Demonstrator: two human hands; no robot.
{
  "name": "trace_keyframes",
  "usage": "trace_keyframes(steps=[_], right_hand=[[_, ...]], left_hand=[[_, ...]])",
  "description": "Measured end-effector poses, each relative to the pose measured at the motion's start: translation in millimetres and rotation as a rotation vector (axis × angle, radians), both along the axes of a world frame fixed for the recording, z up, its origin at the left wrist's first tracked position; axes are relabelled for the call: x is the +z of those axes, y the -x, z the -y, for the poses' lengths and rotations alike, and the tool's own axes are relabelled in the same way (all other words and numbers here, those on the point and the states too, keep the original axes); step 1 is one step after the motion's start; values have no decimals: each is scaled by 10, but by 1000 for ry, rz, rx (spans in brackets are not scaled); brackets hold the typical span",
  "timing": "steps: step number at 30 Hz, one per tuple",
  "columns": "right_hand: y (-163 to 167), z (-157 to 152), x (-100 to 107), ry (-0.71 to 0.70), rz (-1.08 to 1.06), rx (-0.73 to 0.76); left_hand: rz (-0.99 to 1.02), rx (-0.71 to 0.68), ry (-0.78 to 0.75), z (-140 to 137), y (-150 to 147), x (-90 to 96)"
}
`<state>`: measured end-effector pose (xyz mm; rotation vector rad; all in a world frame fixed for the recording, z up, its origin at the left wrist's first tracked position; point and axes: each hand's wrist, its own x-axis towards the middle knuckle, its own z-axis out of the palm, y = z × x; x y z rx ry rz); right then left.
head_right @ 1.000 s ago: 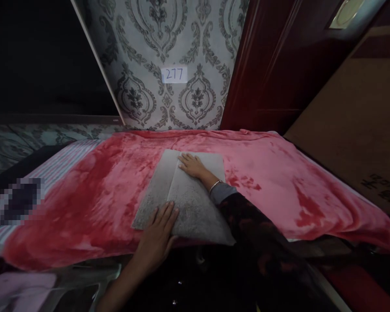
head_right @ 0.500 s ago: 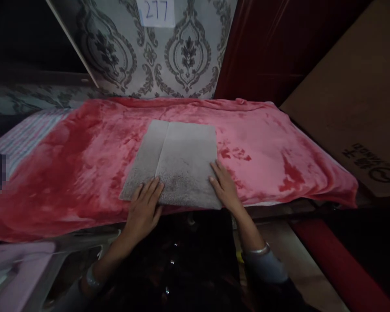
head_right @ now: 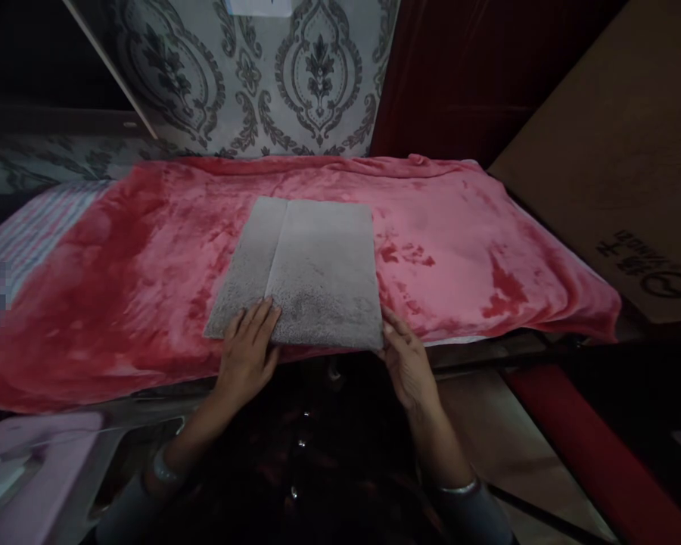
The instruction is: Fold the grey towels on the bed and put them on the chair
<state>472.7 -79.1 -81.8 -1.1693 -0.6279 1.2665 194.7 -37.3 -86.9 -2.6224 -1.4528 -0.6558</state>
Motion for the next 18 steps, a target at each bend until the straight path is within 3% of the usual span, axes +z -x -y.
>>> trace_keyframes(steps=[12, 18], right_hand=[[82, 14, 16, 56, -123, 145], [125, 14, 114, 52, -183, 128]], left_hand=[[-36, 60, 48, 49, -119, 169], [-105, -126, 42, -28, -309, 260]])
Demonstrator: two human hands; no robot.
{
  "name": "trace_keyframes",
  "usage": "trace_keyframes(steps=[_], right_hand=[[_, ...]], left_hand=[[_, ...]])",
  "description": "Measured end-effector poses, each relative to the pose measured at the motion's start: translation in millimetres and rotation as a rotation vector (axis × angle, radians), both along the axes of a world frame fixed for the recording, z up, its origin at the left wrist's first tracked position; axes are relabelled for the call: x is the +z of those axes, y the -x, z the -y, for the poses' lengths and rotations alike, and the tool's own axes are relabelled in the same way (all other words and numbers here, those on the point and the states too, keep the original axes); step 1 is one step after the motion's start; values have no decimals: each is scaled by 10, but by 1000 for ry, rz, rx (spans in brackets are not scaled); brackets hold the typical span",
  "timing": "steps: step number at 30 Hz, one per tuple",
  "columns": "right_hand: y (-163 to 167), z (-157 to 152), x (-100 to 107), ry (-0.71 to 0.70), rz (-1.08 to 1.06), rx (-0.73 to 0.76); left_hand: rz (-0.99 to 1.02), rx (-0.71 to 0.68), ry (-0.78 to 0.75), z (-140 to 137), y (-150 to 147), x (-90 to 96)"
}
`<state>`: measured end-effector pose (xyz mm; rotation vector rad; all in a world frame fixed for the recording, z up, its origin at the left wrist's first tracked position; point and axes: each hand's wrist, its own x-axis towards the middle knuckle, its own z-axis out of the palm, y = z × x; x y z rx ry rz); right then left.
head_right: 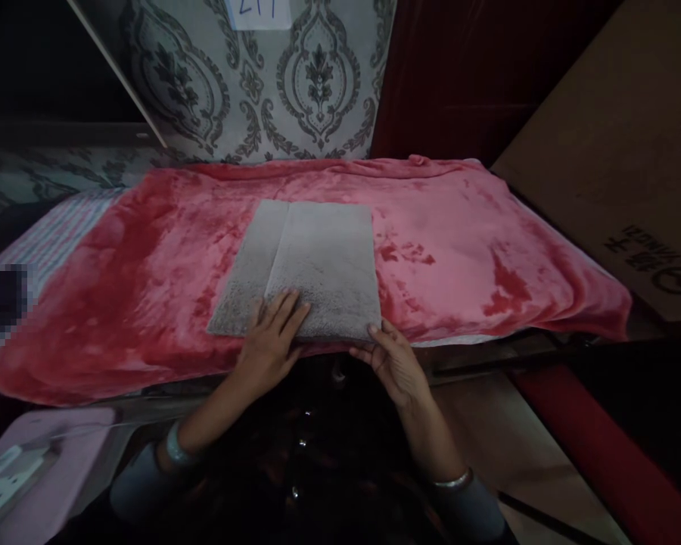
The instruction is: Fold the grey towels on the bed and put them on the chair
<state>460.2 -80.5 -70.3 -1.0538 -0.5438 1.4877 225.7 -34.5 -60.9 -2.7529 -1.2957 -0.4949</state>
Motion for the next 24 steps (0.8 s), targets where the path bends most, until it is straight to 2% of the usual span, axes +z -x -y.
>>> trace_keyframes(steps=[4, 8, 15, 18, 21, 24], right_hand=[[2, 4, -10, 5, -33, 16], [-3, 29, -65, 20, -74, 11], [-20, 59, -224, 47, -129, 6], [-42, 50, -315, 50, -168, 15], [-66, 35, -408, 44, -205, 47], [-88, 26, -476, 37, -217, 69]], left_hand=[[-41, -7, 17, -79, -107, -55], [-39, 21, -38, -92, -131, -120], [-30, 20, -102, -105, -103, -200], [-46, -10, -173, -148, -85, -231], [-79, -21, -223, -204, -80, -199], [-124, -27, -213, -269, -105, -28]])
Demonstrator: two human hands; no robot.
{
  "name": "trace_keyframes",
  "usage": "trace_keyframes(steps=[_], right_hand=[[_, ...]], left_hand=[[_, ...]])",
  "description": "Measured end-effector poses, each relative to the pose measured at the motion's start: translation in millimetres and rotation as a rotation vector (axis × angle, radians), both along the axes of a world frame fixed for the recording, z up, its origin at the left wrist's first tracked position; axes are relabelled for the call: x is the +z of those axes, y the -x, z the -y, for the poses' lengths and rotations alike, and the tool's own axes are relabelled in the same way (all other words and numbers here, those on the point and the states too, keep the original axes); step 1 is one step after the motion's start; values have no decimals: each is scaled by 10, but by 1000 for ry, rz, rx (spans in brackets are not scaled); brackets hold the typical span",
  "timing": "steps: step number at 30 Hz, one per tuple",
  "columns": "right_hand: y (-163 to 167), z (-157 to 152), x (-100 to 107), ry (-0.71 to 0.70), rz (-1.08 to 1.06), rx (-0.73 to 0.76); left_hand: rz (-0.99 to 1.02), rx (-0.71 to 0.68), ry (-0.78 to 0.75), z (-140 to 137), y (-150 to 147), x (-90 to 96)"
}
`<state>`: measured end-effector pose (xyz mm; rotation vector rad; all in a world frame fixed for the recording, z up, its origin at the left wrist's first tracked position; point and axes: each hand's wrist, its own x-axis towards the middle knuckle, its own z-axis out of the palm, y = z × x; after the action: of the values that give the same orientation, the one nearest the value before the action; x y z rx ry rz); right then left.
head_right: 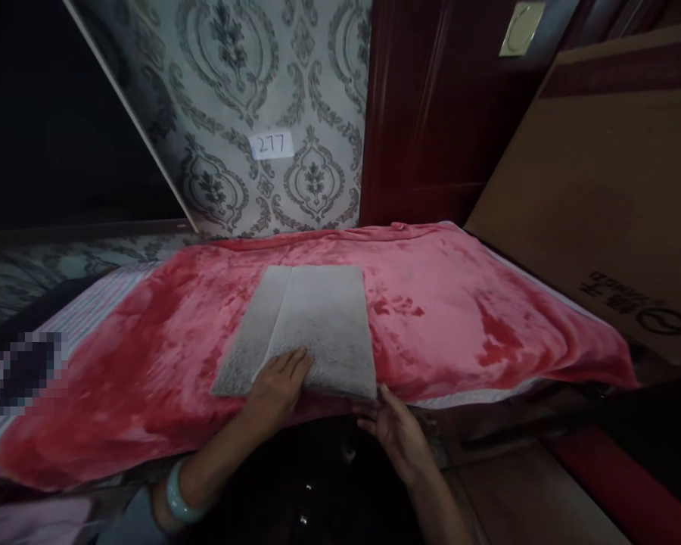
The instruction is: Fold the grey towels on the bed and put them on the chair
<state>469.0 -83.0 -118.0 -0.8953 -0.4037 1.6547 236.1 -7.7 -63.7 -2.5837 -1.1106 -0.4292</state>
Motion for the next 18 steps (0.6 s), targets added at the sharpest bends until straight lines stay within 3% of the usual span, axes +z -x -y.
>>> trace_keyframes(steps=[4, 9, 14, 18], right_hand=[[-11, -9, 22, -48, 43, 44], [67, -106, 205, -137, 43, 128], [266, -375, 319, -214, -18, 171], [442, -658, 327, -189, -84, 108]], left_hand=[[-72, -3, 60, -110, -56, 485], [-144, 45, 102, -350, -128, 1314], [-96, 73, 85, -648, -243, 2140], [-34, 44, 49, -861, -359, 2702]])
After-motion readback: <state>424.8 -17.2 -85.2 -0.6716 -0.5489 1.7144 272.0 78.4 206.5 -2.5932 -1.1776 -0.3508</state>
